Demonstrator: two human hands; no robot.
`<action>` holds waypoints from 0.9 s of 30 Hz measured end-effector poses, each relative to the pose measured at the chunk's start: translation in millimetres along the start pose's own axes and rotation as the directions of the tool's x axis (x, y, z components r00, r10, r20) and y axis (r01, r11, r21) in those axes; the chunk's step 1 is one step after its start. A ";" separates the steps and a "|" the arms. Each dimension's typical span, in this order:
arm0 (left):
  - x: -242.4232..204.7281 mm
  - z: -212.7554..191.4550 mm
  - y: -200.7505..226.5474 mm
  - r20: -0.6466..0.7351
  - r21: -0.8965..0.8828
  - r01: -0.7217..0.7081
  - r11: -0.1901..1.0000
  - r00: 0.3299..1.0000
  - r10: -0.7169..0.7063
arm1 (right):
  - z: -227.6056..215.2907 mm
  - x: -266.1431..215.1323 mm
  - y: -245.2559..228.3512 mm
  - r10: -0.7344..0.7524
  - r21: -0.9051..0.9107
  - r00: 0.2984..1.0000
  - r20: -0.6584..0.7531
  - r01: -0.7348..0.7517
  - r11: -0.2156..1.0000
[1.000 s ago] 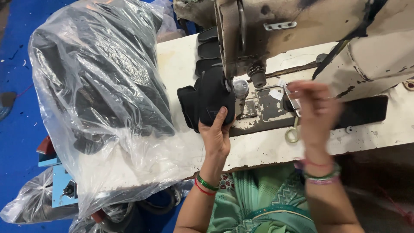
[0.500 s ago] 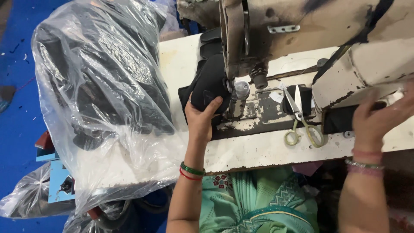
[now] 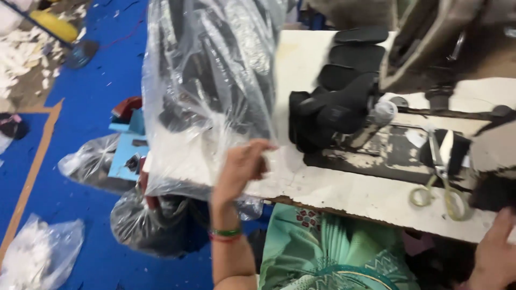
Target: Stitching different parts of a shoe upper using an industrial sewing machine.
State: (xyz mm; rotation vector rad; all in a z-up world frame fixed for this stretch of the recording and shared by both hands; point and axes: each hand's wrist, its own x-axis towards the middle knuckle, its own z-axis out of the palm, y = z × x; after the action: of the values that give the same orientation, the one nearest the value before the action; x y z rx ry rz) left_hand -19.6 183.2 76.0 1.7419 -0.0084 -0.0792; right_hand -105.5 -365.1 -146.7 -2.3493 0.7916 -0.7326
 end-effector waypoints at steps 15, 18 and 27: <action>91.8 1.6 -182.1 -0.404 0.491 0.205 0.847 0.915 0.013 | -19.6 -7.0 -161.3 -0.466 0.394 0.885 0.008 0.425 0.815; 104.9 15.0 -211.9 -0.430 0.626 0.266 0.733 0.902 0.040 | -42.5 -19.6 -208.0 -0.502 0.345 0.865 -0.009 0.474 0.810; -21.9 -64.1 -61.5 -0.578 0.815 0.431 0.387 0.564 0.590 | -34.0 -32.0 -150.2 -0.382 0.257 0.910 0.163 0.335 0.907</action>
State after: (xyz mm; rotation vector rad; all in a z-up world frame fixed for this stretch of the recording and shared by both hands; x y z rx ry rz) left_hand -40.2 257.9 27.4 2.7759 0.7182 1.1406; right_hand -94.1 -253.2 -36.8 -2.3377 0.1683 -0.6654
